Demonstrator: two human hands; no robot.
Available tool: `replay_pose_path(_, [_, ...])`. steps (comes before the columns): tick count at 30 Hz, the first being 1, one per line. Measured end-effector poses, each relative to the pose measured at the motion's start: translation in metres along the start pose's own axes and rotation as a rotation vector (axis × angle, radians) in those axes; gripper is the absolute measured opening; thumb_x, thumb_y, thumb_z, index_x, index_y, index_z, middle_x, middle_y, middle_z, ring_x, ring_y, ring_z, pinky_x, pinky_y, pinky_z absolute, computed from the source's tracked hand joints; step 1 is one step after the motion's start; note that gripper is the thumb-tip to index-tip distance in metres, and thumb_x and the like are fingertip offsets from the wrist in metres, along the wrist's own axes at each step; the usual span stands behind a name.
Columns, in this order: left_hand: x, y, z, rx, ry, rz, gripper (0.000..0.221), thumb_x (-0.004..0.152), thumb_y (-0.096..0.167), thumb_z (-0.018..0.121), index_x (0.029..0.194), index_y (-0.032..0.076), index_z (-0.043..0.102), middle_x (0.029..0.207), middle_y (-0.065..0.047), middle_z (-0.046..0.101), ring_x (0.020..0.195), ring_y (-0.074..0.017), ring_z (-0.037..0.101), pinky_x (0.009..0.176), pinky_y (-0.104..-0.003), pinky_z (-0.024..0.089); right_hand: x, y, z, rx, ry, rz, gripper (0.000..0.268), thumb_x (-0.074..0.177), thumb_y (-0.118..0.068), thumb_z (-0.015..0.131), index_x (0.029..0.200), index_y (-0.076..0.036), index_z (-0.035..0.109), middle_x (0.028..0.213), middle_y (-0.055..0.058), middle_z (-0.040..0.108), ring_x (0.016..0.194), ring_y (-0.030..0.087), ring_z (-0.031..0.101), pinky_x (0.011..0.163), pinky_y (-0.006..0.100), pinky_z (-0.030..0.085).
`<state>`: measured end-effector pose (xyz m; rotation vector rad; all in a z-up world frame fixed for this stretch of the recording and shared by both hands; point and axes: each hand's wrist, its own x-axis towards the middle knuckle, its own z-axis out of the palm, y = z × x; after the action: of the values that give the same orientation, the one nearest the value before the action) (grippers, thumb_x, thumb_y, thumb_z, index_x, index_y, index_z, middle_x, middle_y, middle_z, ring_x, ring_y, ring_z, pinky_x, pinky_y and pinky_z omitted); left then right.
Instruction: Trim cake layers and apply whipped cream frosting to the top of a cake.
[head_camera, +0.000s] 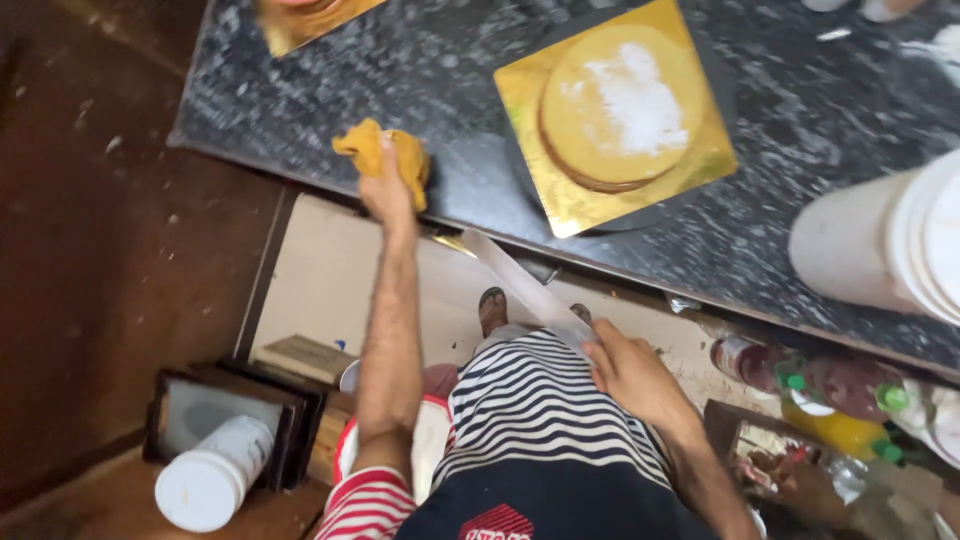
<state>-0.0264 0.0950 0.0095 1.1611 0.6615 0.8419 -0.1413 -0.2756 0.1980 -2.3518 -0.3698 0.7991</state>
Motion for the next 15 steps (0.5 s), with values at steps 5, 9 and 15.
replay_pose_path(5, [0.016, 0.048, 0.047, 1.269, 0.09, -0.514, 0.131, 0.084, 0.094, 0.06, 0.149, -0.015, 0.03, 0.149, -0.035, 0.029, 0.134, -0.0482, 0.035, 0.105, -0.057, 0.037, -0.054, 0.006, -0.057, 0.317, 0.057, 0.256, 0.018, 0.101, -0.022, 0.053, 0.102, -0.007, 0.062, 0.054, 0.009, 0.065, 0.044, 0.021, 0.06, 0.045, 0.035, 0.045])
replay_pose_path(9, [-0.055, 0.093, 0.068, 1.07, -0.066, 0.429, 0.062, 0.094, 0.049, 0.083, 0.13, 0.002, 0.068, 0.124, -0.024, 0.043, 0.114, -0.0384, 0.04, 0.095, -0.048, 0.04, -0.121, 0.038, -0.082, 0.471, 0.218, 0.293, 0.019, 0.1, -0.017, 0.054, 0.112, -0.008, 0.065, 0.054, 0.004, 0.064, 0.043, 0.013, 0.058, 0.043, 0.03, 0.045])
replay_pose_path(15, [-0.254, 0.046, 0.162, -0.022, -0.975, -0.087, 0.047, 0.104, 0.022, 0.059, 0.144, 0.002, 0.044, 0.132, -0.007, 0.064, 0.116, -0.0191, 0.065, 0.101, -0.032, 0.051, -0.229, 0.098, -0.081, 0.795, 0.86, -0.265, 0.04, 0.106, -0.003, 0.049, 0.146, 0.0, 0.044, 0.097, 0.021, 0.072, 0.084, 0.024, 0.071, 0.08, 0.036, 0.062])
